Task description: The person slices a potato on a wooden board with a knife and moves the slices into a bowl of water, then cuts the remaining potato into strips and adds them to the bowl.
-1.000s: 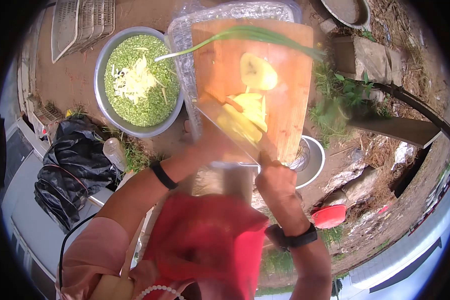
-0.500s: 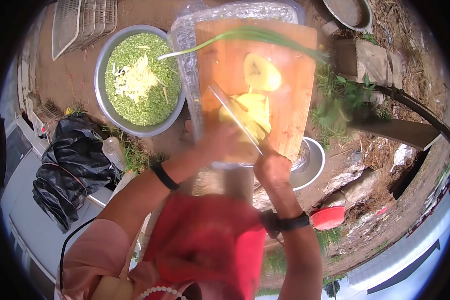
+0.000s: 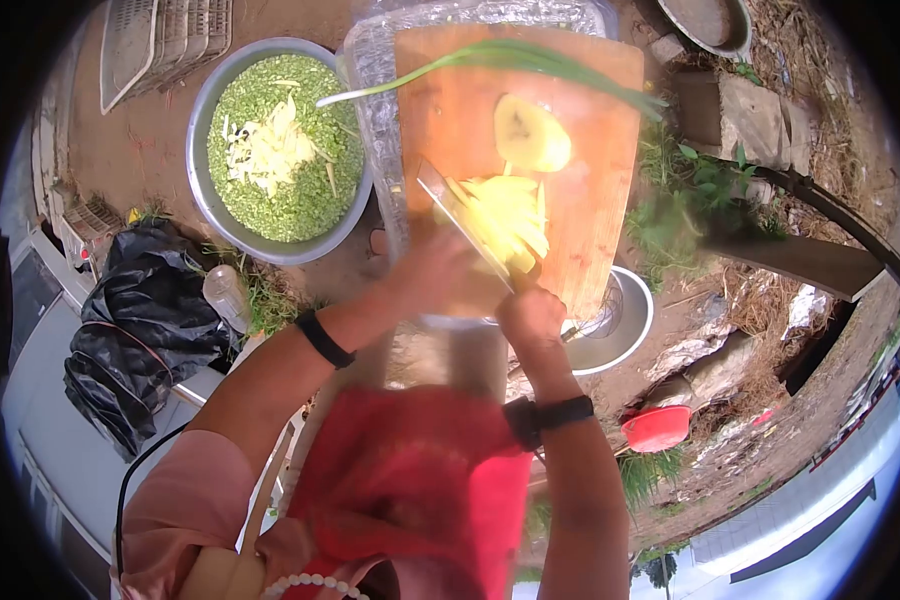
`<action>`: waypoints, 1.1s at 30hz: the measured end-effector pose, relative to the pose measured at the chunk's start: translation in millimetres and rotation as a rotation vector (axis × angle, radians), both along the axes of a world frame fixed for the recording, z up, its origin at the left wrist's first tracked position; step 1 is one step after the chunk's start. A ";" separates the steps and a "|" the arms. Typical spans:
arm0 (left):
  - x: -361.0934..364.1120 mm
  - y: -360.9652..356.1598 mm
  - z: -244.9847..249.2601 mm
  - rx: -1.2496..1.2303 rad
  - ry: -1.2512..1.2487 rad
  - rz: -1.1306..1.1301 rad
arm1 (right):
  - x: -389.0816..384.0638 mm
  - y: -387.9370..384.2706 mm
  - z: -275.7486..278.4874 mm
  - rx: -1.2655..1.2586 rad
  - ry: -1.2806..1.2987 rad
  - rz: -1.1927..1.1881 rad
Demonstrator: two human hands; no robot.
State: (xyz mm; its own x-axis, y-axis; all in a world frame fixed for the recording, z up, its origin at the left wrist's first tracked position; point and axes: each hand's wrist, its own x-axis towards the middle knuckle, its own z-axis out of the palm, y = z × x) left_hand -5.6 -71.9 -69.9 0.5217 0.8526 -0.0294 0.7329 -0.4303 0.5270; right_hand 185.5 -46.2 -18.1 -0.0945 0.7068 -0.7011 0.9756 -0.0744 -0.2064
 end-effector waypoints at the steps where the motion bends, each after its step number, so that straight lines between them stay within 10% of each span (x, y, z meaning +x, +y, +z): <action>1: -0.2 2.9 -2.6 -0.007 0.023 -0.005 | 4.9 0.7 -0.7 0.033 0.033 -0.004; 14: -3.7 -12.5 -30.1 -0.008 -0.013 0.043 | 2.0 -6.4 51.6 0.147 0.028 0.174; 21: -18.0 -7.8 -23.6 0.085 -0.070 -0.024 | -22.9 12.1 47.4 -0.206 -0.097 0.042; 26: -35.6 10.1 -21.7 0.167 -0.075 -0.121 | -33.0 2.6 -17.4 -0.054 -0.072 0.037; 33: -36.5 -11.6 -11.0 -0.009 -0.021 0.118 | -20.9 -17.3 33.9 0.152 0.114 -0.018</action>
